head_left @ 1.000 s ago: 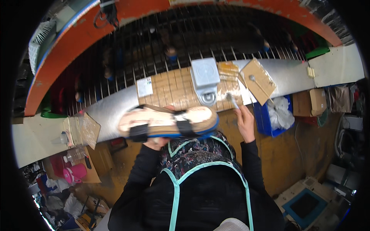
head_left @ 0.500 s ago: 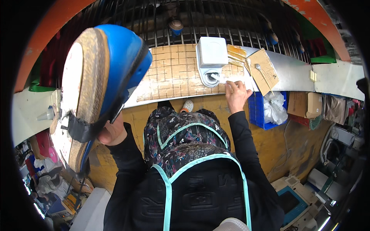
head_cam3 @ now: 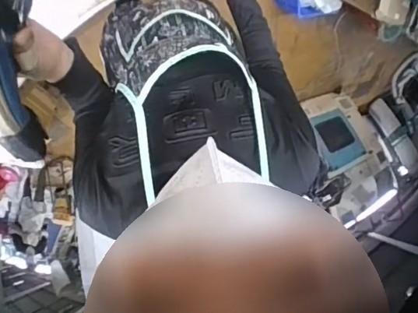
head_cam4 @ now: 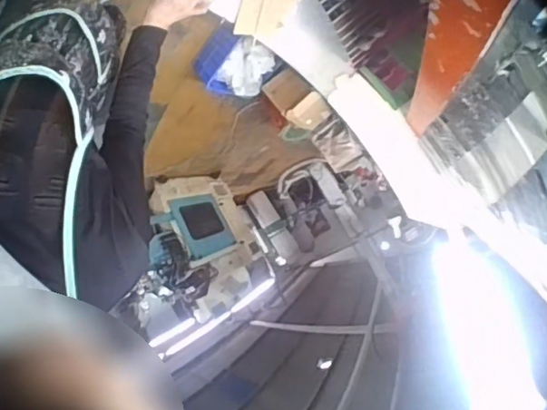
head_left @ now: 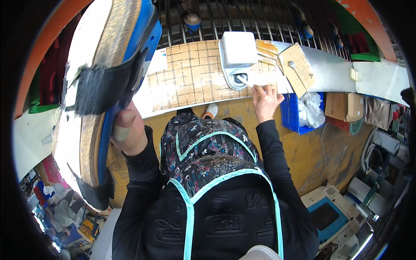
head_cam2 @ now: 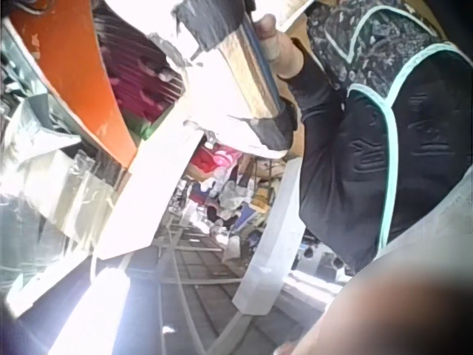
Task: The person holds a blue sandal and uses a small brush to apply glue from a container onto the sole and strap areas. The person repeatedly dips the brush into the glue and spreads it across the sandal's surface.
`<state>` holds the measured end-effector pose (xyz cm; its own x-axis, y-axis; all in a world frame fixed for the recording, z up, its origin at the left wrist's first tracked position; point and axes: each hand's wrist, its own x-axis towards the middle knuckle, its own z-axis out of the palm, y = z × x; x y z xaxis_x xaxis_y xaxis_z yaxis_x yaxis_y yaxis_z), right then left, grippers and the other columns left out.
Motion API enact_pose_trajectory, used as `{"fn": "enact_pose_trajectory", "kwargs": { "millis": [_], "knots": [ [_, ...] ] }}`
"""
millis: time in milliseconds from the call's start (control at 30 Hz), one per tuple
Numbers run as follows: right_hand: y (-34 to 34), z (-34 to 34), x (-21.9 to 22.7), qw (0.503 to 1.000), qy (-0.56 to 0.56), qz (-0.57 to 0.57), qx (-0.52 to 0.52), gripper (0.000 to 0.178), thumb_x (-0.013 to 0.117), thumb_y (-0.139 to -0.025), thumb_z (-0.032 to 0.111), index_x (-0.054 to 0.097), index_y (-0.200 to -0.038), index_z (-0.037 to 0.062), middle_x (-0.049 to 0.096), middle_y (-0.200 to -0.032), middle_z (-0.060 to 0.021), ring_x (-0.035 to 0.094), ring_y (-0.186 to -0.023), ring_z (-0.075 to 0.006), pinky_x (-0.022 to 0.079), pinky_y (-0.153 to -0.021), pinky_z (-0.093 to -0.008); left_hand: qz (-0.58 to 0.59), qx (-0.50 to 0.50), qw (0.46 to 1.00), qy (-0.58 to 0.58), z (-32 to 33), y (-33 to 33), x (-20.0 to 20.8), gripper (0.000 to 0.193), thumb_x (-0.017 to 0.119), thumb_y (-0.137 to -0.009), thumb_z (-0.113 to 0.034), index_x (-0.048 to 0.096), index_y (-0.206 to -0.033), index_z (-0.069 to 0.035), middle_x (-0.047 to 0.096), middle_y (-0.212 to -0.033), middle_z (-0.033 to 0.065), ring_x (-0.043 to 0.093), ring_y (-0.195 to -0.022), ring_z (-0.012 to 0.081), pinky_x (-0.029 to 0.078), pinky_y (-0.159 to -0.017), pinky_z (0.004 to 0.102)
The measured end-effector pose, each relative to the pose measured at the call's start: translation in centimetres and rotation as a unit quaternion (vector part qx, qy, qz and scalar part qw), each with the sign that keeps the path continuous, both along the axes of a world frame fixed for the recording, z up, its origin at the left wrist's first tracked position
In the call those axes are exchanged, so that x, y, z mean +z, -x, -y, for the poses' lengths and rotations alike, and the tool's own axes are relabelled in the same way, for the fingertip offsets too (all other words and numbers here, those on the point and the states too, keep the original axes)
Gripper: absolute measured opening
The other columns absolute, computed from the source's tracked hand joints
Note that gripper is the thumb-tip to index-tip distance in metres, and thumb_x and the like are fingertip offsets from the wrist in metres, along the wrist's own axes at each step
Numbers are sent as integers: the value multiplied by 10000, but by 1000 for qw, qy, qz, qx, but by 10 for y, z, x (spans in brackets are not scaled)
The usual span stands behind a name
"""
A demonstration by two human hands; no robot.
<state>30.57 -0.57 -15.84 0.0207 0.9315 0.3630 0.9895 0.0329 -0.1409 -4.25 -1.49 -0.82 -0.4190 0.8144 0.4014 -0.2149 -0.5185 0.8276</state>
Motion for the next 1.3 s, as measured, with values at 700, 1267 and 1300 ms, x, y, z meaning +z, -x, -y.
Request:
{"fn": "enact_pose_trajectory", "kwargs": {
  "millis": [700,1267,1300],
  "knots": [
    [-9,-7,156,954,-177,-225,93,173,808,-720,151,771,-890,147,674,-848,23,564,-950,-169,388,-822,-298,-288,117,928,-207,-45,-95,-35,472,762,-789,-180,569,-1208,-81,555,-1300,259,552,-1210,386,458,-1000,462],
    [78,1,204,825,-113,-501,236,163,754,-807,61,745,-968,35,526,-901,-28,510,-773,-94,427,-595,-209,-451,252,821,-244,-23,-83,15,390,742,-769,-161,566,-1114,-204,608,-1281,148,539,-1219,415,392,-1016,566],
    [79,-3,206,829,-122,-493,235,162,754,-807,62,745,-966,38,524,-900,-28,510,-770,-92,427,-583,-209,-453,252,820,-243,-22,-82,16,390,739,-771,-156,562,-1115,-205,608,-1281,147,538,-1219,414,390,-1017,567]
  ]
}}
